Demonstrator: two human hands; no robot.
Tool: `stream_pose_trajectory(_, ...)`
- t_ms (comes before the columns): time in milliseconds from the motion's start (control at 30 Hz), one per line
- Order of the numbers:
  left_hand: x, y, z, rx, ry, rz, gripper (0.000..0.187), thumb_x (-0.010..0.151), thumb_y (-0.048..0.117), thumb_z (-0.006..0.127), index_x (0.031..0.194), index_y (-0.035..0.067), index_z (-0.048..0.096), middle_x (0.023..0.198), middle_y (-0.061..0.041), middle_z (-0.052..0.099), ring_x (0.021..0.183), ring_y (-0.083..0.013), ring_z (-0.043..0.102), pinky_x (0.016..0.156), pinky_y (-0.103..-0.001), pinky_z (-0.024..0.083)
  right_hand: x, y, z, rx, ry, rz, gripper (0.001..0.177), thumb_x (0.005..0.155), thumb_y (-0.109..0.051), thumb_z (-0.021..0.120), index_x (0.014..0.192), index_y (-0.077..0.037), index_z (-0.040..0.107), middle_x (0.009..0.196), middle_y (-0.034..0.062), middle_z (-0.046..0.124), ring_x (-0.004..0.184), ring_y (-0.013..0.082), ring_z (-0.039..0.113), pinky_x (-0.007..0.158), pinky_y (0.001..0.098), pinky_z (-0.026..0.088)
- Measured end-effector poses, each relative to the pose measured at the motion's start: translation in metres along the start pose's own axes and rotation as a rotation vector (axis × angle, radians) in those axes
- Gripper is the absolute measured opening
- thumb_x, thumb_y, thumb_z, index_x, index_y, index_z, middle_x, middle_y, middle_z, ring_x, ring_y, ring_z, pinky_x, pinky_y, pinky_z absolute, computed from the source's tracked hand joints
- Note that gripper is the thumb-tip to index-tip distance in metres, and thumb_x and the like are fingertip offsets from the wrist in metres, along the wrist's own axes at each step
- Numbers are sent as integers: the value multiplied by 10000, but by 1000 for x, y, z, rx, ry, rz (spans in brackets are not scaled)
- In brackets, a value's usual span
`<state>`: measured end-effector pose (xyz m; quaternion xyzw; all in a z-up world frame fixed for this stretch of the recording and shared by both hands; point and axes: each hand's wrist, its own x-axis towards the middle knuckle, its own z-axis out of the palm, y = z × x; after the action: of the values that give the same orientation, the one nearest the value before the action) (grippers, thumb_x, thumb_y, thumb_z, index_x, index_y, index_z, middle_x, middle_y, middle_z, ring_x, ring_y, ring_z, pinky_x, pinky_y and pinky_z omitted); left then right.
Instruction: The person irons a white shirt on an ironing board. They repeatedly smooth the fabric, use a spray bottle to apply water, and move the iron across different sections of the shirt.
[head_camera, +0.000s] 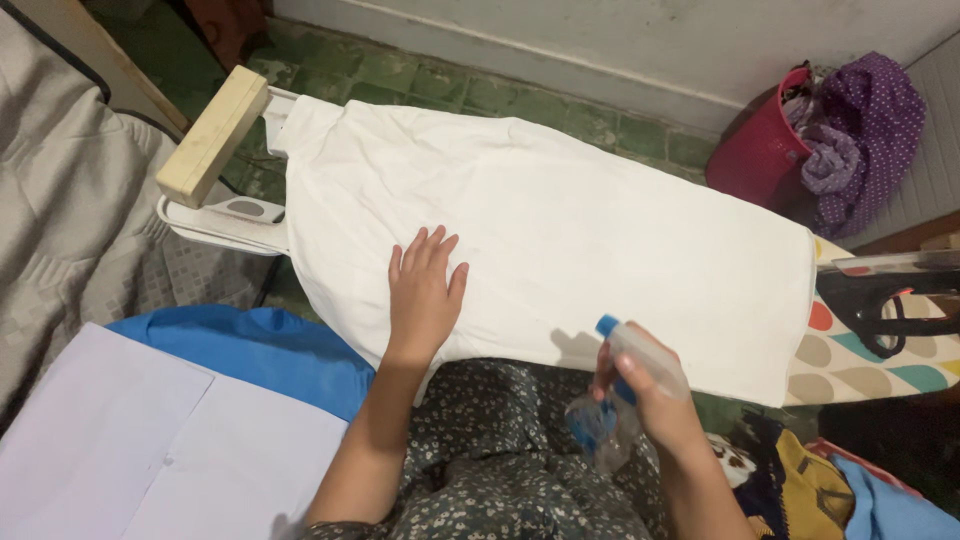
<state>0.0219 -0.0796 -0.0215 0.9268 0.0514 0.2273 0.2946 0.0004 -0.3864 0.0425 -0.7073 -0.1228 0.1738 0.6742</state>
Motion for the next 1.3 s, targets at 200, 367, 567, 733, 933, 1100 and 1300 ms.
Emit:
stream_pose_trajectory(200, -1, 0, 0, 2, -15, -11, 416, 1003, 261, 606, 1360, 49, 600, 1488, -150, 546, 1456, -321, 409, 1215, -555, 210, -17, 7, -7, 28, -71, 12, 420, 876, -389, 698, 1062, -20, 620, 949, 97, 684, 672, 174, 647, 591, 329, 558)
stream_pose_trajectory(367, 1, 3, -9, -246, 117, -29, 628, 993, 154, 624, 1536, -21, 360, 1602, -251, 383, 1487, -380, 353, 1227, -539, 215, -25, -2, -15, 33, 50, -1, 420, 962, -399, 670, 995, 18, 627, 801, 144, 660, 644, 209, 666, 623, 342, 555)
stream_pose_trajectory(567, -10, 15, -14, -601, 533, -142, 739, 980, -76, 511, 1642, 8, 193, 1722, -193, 247, 1605, -342, 309, 1336, -500, 224, 3, -9, 4, 0, 41, -139, 416, 925, -426, 628, 1025, -23, 610, 954, 98, 674, 650, 171, 661, 595, 322, 554)
stream_pose_trajectory(733, -18, 12, -24, -547, 641, -51, 743, 1044, -58, 509, 1665, 58, 119, 1732, -142, 135, 1597, -337, 252, 1338, -490, 196, 29, -13, 26, 58, 122, -112, 390, 1017, -389, 613, 1064, -2, 605, 877, 136, 641, 688, 186, 660, 665, 328, 534)
stream_pose_trajectory(933, -19, 6, -30, -532, 602, -74, 689, 1052, -14, 502, 1652, 58, 169, 1762, -143, 145, 1627, -331, 243, 1354, -492, 212, 22, -6, 18, 61, 81, -85, 386, 952, -390, 618, 1083, -28, 591, 914, 88, 651, 675, 162, 650, 621, 308, 508)
stream_pose_trajectory(1100, -12, 20, -28, -546, 450, -103, 605, 1058, 15, 501, 1615, 27, 264, 1738, -167, 191, 1631, -345, 229, 1342, -494, 252, -23, 16, -19, 82, 43, 54, 400, 952, -383, 639, 1009, 12, 632, 834, 102, 653, 653, 185, 669, 609, 339, 560)
stream_pose_trajectory(1300, 2, 57, -4, -565, 130, 1, 515, 1034, 92, 527, 1521, -4, 389, 1654, -199, 312, 1546, -352, 327, 1257, -458, 326, -68, 21, -77, -44, 604, -43, 441, 989, -425, 571, 1026, 8, 646, 897, 96, 653, 660, 176, 653, 601, 301, 499)
